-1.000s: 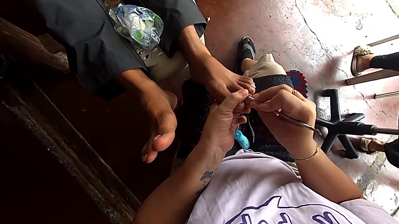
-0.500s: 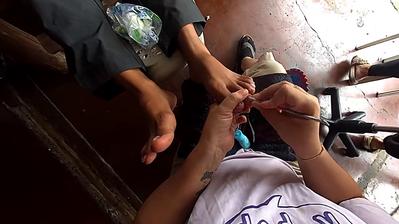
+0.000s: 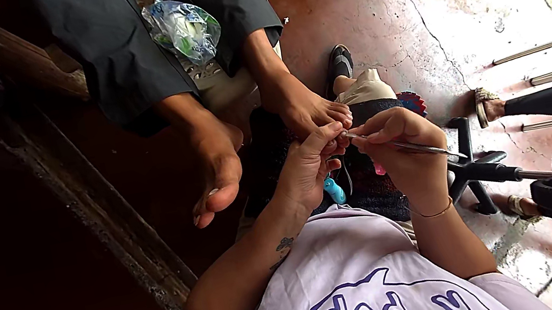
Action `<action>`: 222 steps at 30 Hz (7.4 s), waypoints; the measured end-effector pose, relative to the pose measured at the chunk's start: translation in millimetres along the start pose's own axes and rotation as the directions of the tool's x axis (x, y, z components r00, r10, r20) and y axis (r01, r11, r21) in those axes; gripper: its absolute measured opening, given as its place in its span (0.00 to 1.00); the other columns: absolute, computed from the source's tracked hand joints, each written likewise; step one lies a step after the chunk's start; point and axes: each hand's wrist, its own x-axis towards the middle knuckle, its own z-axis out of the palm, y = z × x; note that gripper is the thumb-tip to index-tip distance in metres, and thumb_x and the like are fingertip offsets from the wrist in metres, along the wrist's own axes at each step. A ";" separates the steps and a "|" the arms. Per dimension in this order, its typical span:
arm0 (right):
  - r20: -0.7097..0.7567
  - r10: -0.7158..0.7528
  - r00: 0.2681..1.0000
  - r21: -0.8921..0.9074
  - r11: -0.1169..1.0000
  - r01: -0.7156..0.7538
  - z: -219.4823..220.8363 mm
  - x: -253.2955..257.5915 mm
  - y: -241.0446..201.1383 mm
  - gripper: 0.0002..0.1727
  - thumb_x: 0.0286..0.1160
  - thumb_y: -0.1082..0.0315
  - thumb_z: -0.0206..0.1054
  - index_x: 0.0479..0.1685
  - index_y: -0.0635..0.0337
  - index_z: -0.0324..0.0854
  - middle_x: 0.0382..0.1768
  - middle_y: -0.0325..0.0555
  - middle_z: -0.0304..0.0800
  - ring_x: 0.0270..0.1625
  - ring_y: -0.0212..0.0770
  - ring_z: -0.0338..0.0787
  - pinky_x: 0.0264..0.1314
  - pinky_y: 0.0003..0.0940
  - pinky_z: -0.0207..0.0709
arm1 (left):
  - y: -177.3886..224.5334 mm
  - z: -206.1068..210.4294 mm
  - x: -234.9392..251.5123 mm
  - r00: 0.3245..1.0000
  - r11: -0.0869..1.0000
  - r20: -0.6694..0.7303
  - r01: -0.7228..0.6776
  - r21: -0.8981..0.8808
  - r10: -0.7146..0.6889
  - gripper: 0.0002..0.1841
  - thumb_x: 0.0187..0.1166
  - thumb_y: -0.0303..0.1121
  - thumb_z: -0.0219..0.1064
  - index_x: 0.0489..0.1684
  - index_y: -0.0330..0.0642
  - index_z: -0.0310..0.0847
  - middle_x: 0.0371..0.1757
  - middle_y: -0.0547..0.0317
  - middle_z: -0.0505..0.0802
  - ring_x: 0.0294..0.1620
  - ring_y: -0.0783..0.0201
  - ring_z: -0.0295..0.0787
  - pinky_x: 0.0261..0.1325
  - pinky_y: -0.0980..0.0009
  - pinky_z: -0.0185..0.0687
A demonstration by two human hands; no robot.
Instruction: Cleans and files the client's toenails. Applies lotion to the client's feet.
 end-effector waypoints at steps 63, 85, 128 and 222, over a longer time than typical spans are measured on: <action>-0.047 0.314 0.948 0.510 0.824 -0.247 -5.9 -3.9 13.8 0.12 0.62 0.81 0.79 0.38 0.55 0.85 0.43 0.49 0.96 0.38 0.38 0.97 0.41 0.31 0.93 | 3.7 -10.0 2.3 0.996 0.991 0.087 -0.037 0.130 0.026 0.16 0.89 0.38 0.55 0.35 0.43 0.88 0.34 0.59 0.93 0.33 0.71 0.90 0.36 0.78 0.87; -0.057 0.087 0.995 0.275 0.959 -0.068 4.3 -19.9 21.6 0.10 0.66 0.84 0.75 0.36 0.57 0.88 0.46 0.47 0.97 0.41 0.39 0.97 0.42 0.32 0.94 | -1.8 -10.1 5.8 0.997 0.993 0.059 -0.061 0.096 0.056 0.12 0.86 0.34 0.59 0.34 0.42 0.86 0.29 0.59 0.90 0.29 0.71 0.88 0.35 0.79 0.85; 0.151 0.005 0.988 0.424 0.903 -0.070 -5.3 -4.2 38.9 0.10 0.69 0.86 0.70 0.39 0.62 0.89 0.47 0.47 0.98 0.46 0.35 0.97 0.50 0.31 0.92 | -3.3 -15.7 14.6 0.993 0.989 0.077 -0.099 0.108 0.091 0.18 0.86 0.32 0.47 0.28 0.47 0.82 0.26 0.65 0.91 0.28 0.73 0.88 0.35 0.76 0.86; 0.014 -0.105 0.994 0.124 0.987 0.102 0.7 -19.1 29.3 0.08 0.67 0.84 0.73 0.32 0.62 0.86 0.44 0.49 0.97 0.50 0.40 0.98 0.52 0.34 0.93 | -6.8 -9.8 6.9 0.993 0.992 0.036 -0.112 0.059 0.110 0.08 0.81 0.30 0.61 0.35 0.42 0.87 0.28 0.58 0.91 0.28 0.71 0.88 0.37 0.78 0.86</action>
